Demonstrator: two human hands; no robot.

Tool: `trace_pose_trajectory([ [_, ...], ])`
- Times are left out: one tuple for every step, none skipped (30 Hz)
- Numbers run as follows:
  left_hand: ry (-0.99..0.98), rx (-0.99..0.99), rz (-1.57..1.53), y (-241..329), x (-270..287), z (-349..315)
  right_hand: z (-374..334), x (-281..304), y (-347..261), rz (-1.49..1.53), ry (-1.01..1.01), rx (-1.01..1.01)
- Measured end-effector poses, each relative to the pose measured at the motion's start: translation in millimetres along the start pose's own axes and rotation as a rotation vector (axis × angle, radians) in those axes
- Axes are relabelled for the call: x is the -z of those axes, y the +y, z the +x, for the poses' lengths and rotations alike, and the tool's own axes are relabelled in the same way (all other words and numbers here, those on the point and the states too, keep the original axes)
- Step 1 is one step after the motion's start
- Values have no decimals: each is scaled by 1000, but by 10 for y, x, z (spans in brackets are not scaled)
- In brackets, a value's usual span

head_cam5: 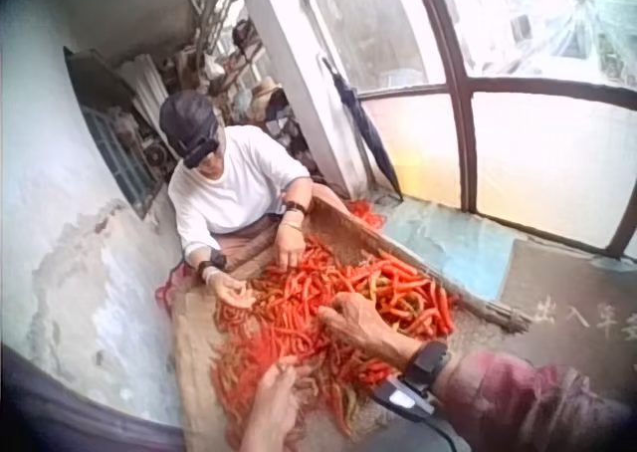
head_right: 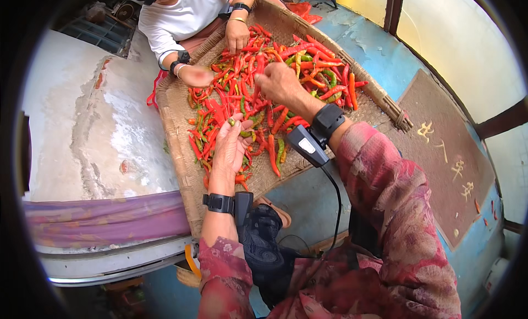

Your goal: Two people sort through a pile of red and green chili peppers on a woven tray, plucking the stems off each one by hand and dropping them back onto the pile.

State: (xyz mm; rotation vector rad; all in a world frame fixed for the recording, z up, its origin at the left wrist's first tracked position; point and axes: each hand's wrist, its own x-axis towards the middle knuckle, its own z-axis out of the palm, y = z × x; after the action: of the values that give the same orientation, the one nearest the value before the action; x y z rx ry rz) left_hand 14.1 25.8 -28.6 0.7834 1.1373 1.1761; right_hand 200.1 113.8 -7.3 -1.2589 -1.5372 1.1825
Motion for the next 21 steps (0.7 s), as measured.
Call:
trace_pose_trajectory([
  [15,16,10,2,-12,18,-19,61,-50,112,94,-37],
  [16,19,10,-6,-19,21,-36,102,-88,225,187,-73],
  [3,15,9,-11,-29,18,-44,116,-94,238,196,-111],
  [-12,15,11,-11,-56,16,-49,100,-47,239,198,-116],
  [-13,19,13,-9,-84,16,-58,58,-2,36,58,-29],
  [-39,-5,62,-8,-113,16,-65,19,43,-165,-83,58],
  [-66,-28,109,5,-162,5,-122,-31,48,-243,-196,96],
  [-66,-22,109,12,-209,-7,-189,-89,43,-266,-293,85],
  [-106,-15,181,14,-259,-19,-235,-151,61,-243,-329,108],
  [-145,-10,254,28,-325,-35,-273,-199,69,-220,-364,133],
  [-166,-22,311,41,-401,-49,-301,-230,80,-244,-324,232],
  [-168,-18,311,14,-412,-35,-297,-230,93,-243,-324,227],
  [-170,-42,298,5,-396,-39,-290,-239,73,-276,-292,244],
  [-173,-66,285,-5,-378,-34,-279,-239,55,-310,-260,260],
  [-146,-41,289,4,-342,-7,-250,-223,36,-350,-74,367],
  [-144,-37,288,-39,-275,16,-173,-165,41,-319,-10,341],
  [-67,-22,457,-58,-191,22,-139,-107,-20,-330,111,387],
  [12,-7,626,-80,-110,22,-110,-46,-82,-339,232,431],
  [4,-12,798,-141,-52,23,-66,45,-92,-317,312,437],
  [1,-11,795,-202,-29,21,-32,136,-91,-297,390,442],
  [-64,-60,1066,-266,-10,20,-16,214,-84,-285,473,398],
])
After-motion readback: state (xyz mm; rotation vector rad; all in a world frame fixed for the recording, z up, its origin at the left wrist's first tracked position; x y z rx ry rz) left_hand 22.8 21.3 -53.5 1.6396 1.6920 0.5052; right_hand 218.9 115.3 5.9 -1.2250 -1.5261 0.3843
